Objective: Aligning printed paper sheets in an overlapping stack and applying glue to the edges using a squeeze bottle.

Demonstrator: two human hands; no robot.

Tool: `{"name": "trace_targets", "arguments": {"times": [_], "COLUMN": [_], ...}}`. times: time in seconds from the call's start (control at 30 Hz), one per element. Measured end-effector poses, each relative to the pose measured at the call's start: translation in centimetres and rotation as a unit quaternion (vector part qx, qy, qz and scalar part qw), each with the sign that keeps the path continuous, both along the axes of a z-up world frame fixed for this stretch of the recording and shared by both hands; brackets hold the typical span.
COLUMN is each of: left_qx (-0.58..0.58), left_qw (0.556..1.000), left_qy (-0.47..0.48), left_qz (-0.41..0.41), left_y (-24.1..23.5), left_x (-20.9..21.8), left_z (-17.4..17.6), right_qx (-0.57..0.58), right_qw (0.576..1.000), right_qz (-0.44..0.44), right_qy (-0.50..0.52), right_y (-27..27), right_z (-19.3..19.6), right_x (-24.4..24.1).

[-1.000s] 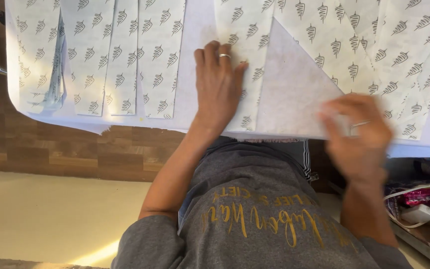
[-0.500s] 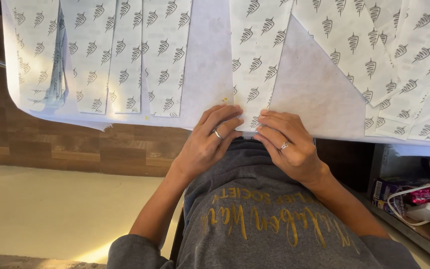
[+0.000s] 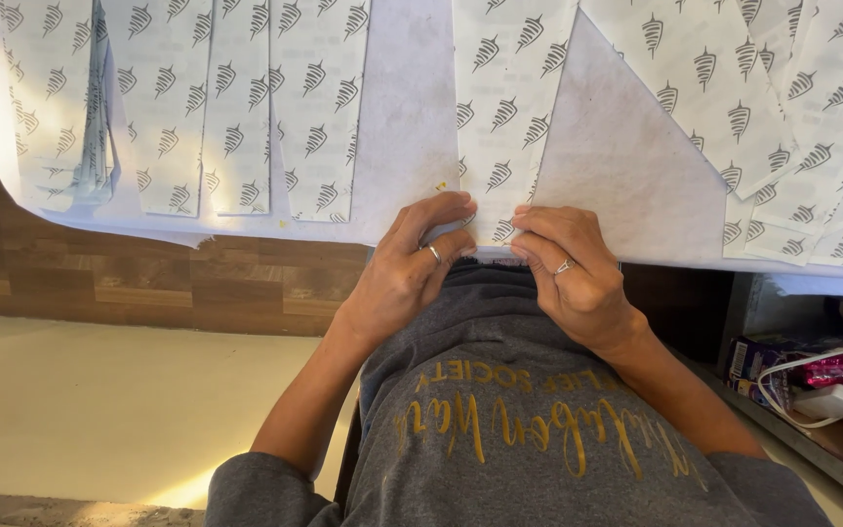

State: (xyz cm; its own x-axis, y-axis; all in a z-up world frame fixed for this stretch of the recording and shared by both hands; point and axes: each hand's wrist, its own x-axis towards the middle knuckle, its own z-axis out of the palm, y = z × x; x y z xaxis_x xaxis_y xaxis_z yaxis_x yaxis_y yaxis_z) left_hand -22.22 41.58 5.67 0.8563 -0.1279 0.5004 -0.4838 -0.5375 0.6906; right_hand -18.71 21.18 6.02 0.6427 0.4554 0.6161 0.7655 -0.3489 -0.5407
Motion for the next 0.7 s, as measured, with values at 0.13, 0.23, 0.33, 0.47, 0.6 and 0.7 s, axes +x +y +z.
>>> {"name": "trace_targets", "arguments": {"times": [0.13, 0.23, 0.33, 0.47, 0.6, 0.7], "left_qx": [-0.005, 0.006, 0.004, -0.029, -0.061, -0.067], "left_qw": [1.0, 0.997, 0.995, 0.99, 0.985, 0.985], "left_qy": [0.02, 0.067, 0.1, 0.135, 0.154, 0.153], "left_qz": [0.015, 0.021, 0.028, 0.035, 0.05, 0.052], "left_y": [-0.4, -0.7, -1.0, -1.2, -1.4, -1.5], "left_x": [0.1, 0.3, 0.3, 0.3, 0.5, 0.5], "left_z": [0.5, 0.9, 1.2, 1.4, 1.6, 2.0], "right_qx": [-0.009, -0.017, -0.022, -0.018, -0.026, -0.022], "right_qw": [0.999, 0.998, 0.996, 0.994, 0.989, 0.986], "right_qz": [-0.019, -0.031, -0.038, -0.048, -0.066, -0.068], "right_qy": [0.043, 0.06, 0.072, 0.099, 0.13, 0.152], "right_y": [0.0, -0.1, -0.2, -0.1, -0.1, 0.5], "right_z": [-0.1, -0.5, -0.7, -0.4, -0.2, 1.1], "right_x": [-0.2, -0.2, -0.2, -0.2, -0.3, 0.1]}}
